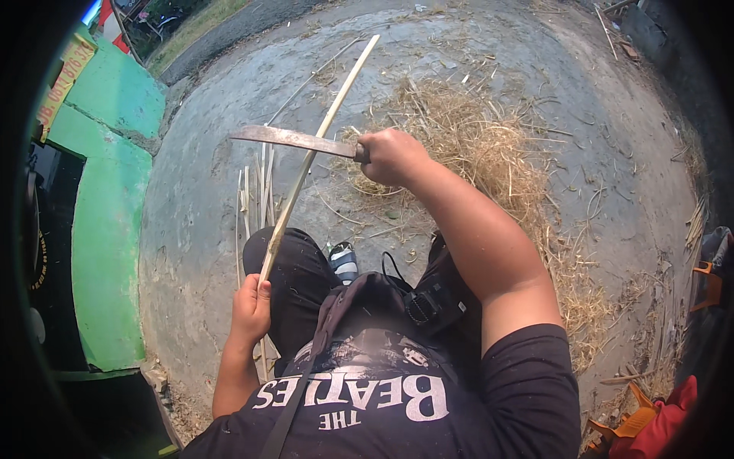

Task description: The person holds a bamboo stick and uses a knife to shave and scrape along its length, repeatedly peeling shavings off the bamboo strip and turning it by hand.

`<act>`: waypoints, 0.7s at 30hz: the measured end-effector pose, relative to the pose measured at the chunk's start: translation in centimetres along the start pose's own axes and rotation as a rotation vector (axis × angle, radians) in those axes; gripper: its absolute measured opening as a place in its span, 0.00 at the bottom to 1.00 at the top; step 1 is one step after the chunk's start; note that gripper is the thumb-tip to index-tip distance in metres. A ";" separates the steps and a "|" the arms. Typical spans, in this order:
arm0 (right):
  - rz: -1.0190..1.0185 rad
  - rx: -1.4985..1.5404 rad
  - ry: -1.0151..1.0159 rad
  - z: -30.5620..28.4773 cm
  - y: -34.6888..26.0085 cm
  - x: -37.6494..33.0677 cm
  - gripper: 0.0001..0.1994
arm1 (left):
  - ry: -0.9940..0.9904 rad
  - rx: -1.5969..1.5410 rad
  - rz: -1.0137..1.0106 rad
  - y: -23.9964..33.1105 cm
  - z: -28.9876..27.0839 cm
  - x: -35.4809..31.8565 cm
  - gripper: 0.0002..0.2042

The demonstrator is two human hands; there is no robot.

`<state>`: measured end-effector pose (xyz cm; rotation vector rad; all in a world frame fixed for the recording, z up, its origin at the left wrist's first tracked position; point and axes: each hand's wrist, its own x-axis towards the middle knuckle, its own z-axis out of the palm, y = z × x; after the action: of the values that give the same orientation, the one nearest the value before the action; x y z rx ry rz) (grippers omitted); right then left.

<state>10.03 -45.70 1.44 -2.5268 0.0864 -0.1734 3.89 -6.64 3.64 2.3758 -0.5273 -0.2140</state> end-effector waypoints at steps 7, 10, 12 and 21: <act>-0.231 -0.015 -0.145 1.0 -0.6 0.1 0.05 | -0.044 0.033 -0.002 1.2 0.6 0.6 0.18; -0.169 -0.074 -0.051 1.5 -1.2 -0.5 0.07 | -0.011 0.000 0.004 0.8 1.2 1.3 0.18; -0.182 -0.047 -0.017 1.8 -1.9 -0.8 0.06 | 0.000 -0.138 -0.031 0.7 1.7 1.1 0.18; -0.127 -0.057 0.075 0.0 0.5 0.3 0.06 | -0.004 -0.087 -0.004 0.8 1.1 0.8 0.16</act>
<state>10.28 -46.18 1.18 -2.5841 -0.0403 -0.3205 4.03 -8.16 3.30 2.2923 -0.5044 -0.2388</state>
